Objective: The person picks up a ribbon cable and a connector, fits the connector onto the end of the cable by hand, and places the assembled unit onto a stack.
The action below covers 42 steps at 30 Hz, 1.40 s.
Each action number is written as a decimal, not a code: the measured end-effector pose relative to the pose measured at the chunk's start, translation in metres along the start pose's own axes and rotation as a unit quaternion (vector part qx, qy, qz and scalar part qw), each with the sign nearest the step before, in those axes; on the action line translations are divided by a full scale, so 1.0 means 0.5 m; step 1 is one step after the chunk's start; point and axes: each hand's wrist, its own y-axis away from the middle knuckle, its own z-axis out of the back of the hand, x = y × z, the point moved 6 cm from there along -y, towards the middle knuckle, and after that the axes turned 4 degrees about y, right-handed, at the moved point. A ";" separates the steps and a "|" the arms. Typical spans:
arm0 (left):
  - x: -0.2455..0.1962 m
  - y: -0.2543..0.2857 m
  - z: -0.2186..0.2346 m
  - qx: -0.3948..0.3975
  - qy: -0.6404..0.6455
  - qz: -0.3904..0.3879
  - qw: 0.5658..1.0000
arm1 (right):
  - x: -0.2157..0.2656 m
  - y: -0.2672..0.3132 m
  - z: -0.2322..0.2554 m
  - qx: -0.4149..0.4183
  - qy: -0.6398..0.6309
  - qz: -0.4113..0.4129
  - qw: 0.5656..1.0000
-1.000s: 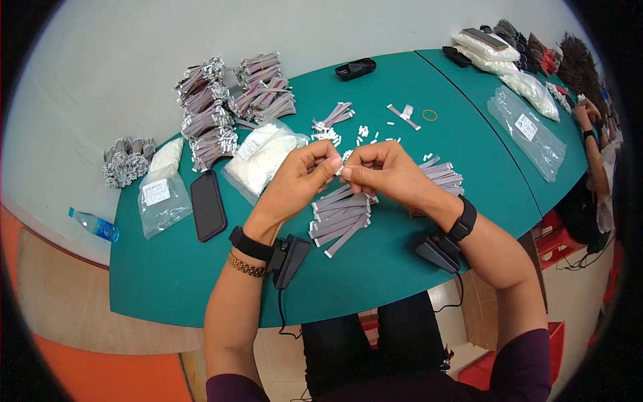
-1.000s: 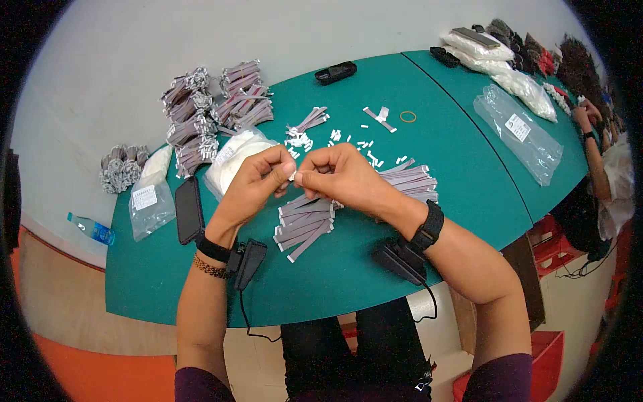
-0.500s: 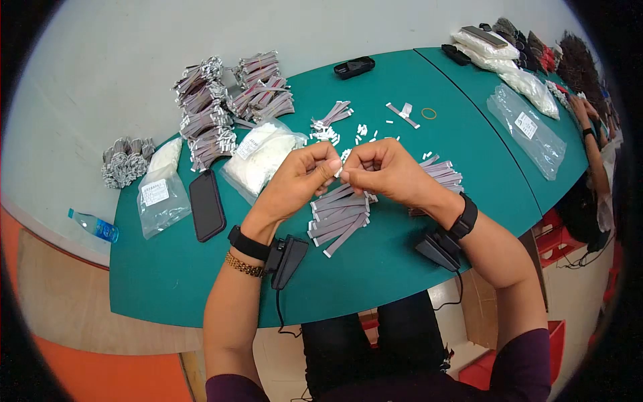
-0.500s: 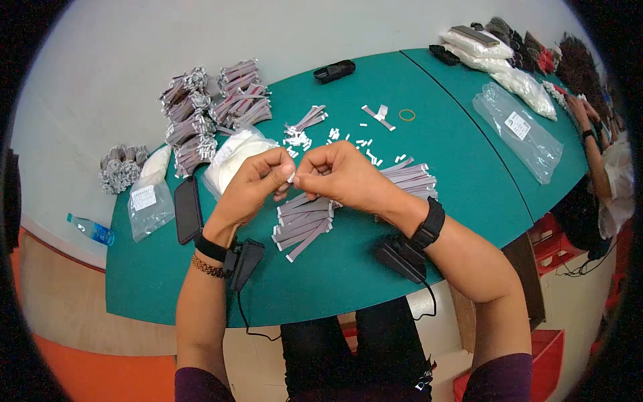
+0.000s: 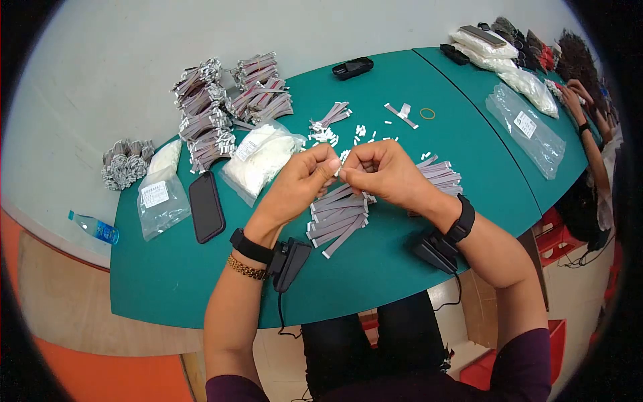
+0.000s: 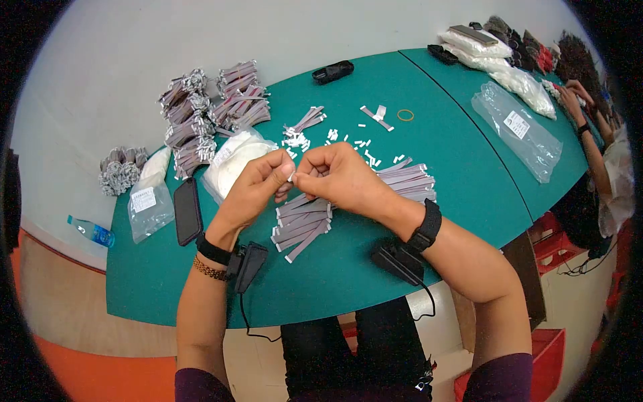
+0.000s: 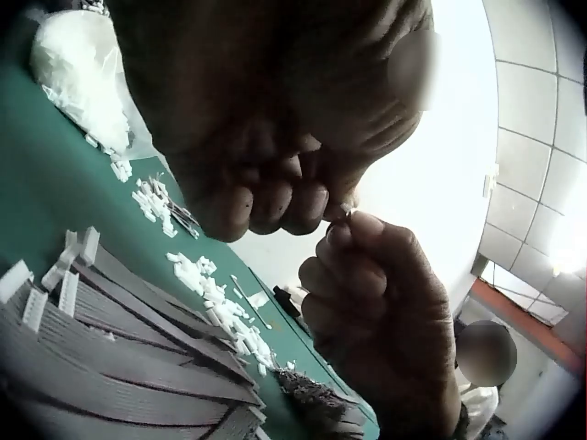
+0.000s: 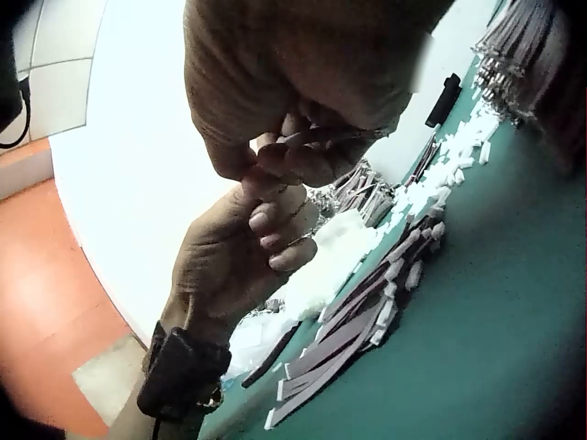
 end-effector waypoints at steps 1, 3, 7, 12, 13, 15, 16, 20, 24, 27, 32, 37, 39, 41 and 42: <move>0.003 0.001 -0.001 0.006 0.020 0.012 1.000 | 0.001 0.001 0.000 0.001 0.000 -0.013 1.000; 0.005 -0.001 0.002 -0.003 -0.018 -0.001 1.000 | 0.007 0.003 0.004 0.002 -0.001 -0.039 0.999; -0.002 0.000 0.000 -0.045 -0.085 -0.042 0.994 | 0.004 0.002 0.007 -0.009 -0.004 -0.028 1.000; 0.000 0.002 -0.006 -0.044 -0.027 0.002 0.999 | -0.009 -0.001 0.014 -0.032 0.010 0.001 0.999; 0.007 0.000 -0.005 -0.036 0.011 0.027 0.999 | -0.007 -0.002 0.014 -0.028 0.003 -0.007 1.000; 0.011 -0.002 -0.004 -0.034 0.017 0.030 0.999 | -0.002 -0.001 0.015 -0.021 -0.012 -0.023 0.999; 0.012 -0.002 -0.005 -0.034 0.020 0.032 0.999 | -0.001 -0.001 0.016 -0.020 -0.018 -0.028 0.999; 0.000 -0.002 -0.007 -0.041 -0.001 -0.013 0.999 | 0.001 -0.003 0.016 -0.023 -0.023 -0.038 0.999; -0.008 -0.004 -0.008 -0.039 -0.013 -0.045 0.998 | 0.001 -0.004 0.021 -0.029 -0.014 -0.032 0.999; -0.005 -0.003 -0.009 -0.045 -0.008 -0.038 0.998 | -0.006 -0.006 0.019 -0.013 -0.042 -0.042 0.998; -0.005 -0.003 -0.006 -0.055 -0.011 -0.043 0.998 | -0.005 -0.003 0.019 0.007 -0.063 -0.073 0.995; -0.013 0.000 -0.009 -0.082 -0.086 -0.061 0.991 | -0.006 -0.004 0.018 -0.008 -0.054 -0.034 0.998; -0.017 0.001 -0.009 -0.082 -0.088 -0.051 0.991 | -0.012 -0.004 0.019 -0.018 -0.045 -0.034 0.998; -0.017 0.001 -0.007 -0.080 -0.090 -0.048 0.992 | -0.010 -0.005 0.019 0.004 -0.057 -0.065 0.996; -0.017 0.002 -0.007 -0.078 -0.090 -0.049 0.992 | -0.010 -0.005 0.019 0.015 -0.063 -0.081 0.995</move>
